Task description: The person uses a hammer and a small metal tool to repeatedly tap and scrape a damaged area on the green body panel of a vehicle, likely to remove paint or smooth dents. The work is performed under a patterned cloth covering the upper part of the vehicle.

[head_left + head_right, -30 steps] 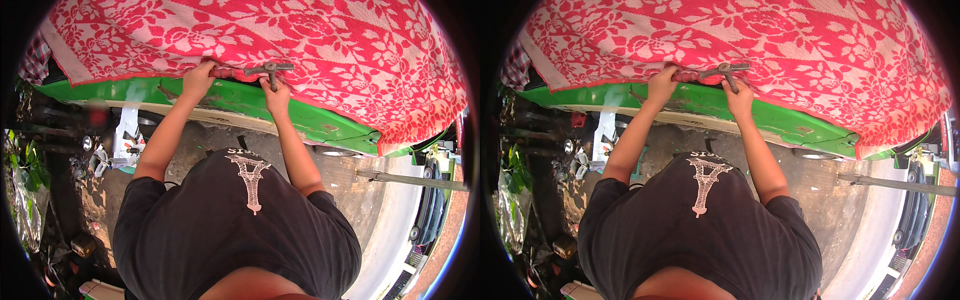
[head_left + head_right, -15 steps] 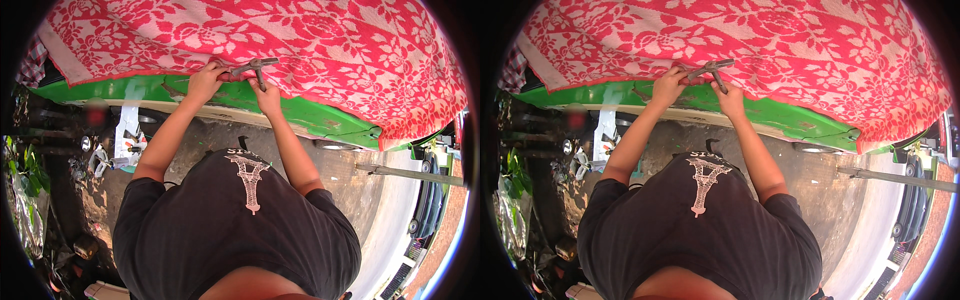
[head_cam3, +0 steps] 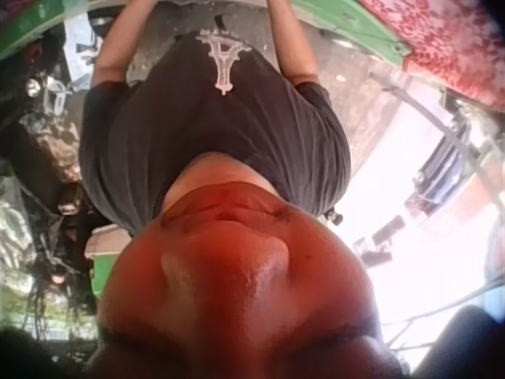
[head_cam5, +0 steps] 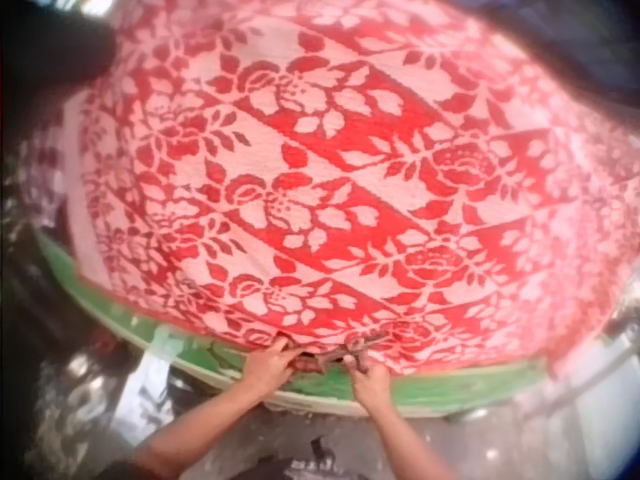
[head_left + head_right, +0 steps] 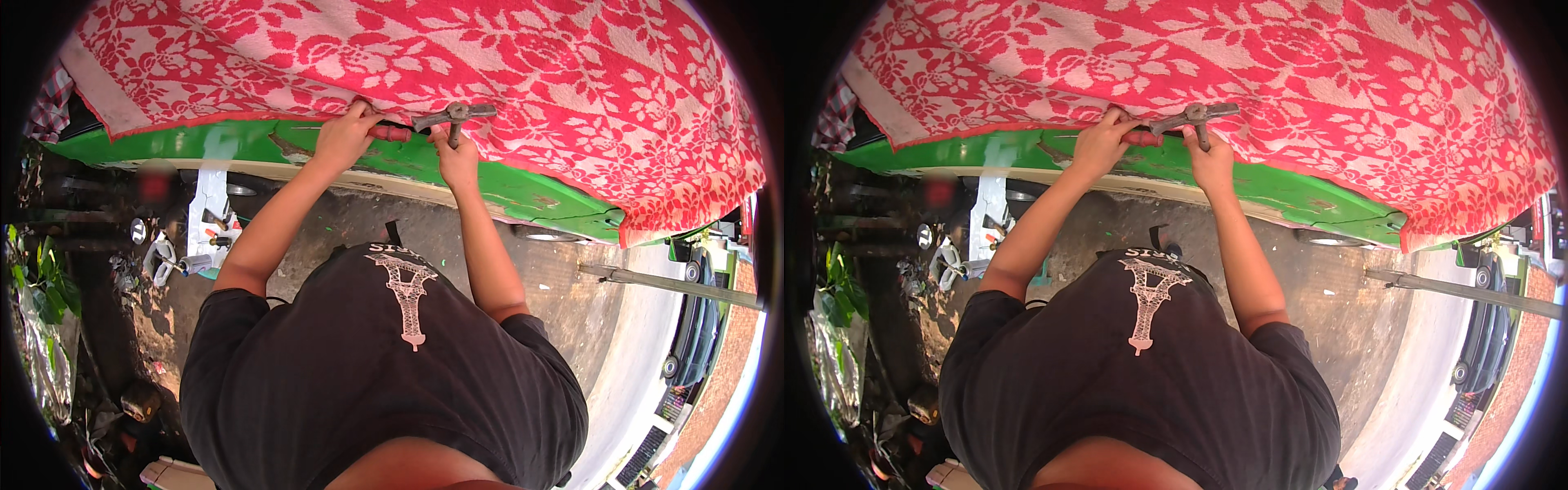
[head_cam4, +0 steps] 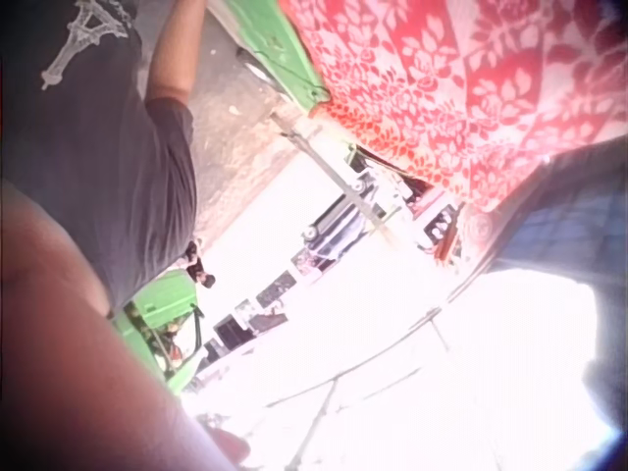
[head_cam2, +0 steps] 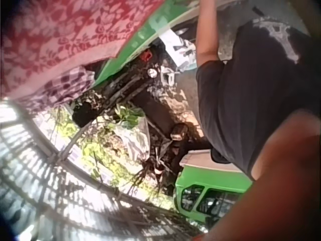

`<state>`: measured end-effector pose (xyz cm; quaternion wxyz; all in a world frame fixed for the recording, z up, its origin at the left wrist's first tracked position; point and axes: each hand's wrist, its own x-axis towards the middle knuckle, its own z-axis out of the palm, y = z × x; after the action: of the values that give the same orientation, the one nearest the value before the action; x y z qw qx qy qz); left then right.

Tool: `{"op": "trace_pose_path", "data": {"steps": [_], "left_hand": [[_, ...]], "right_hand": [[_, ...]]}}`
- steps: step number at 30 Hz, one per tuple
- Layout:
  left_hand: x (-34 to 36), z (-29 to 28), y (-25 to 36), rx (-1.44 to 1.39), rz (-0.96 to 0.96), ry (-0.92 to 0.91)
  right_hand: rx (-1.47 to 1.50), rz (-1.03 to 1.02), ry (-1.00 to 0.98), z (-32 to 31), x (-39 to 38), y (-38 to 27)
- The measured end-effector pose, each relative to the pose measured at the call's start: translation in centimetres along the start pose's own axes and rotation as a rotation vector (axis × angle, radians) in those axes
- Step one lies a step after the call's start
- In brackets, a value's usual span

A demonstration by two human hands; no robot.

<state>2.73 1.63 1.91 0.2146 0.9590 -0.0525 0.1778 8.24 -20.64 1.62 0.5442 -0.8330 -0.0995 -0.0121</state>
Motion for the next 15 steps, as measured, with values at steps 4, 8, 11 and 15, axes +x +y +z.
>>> {"op": "trace_pose_path", "data": {"steps": [4, 8, 11, 15], "left_hand": [[-0.2, -0.1, 0.0, 0.015, -0.022, -0.044], [-0.3, -0.2, 0.3, -0.016, -0.021, -0.061], [-0.4, -0.5, 0.4, -0.031, -0.038, -0.085], [0.0, -0.1, -0.4, -0.035, -0.020, -0.076]], "right_hand": [[0.154, 0.145, -0.032, -0.8, -0.5, -1.7], [0.185, 0.152, -0.037, 0.2, 0.3, 1.8], [0.164, 0.188, -0.020, 0.7, 0.4, 2.1], [0.121, 0.162, 0.066, 1.0, 0.2, 1.6]]}}
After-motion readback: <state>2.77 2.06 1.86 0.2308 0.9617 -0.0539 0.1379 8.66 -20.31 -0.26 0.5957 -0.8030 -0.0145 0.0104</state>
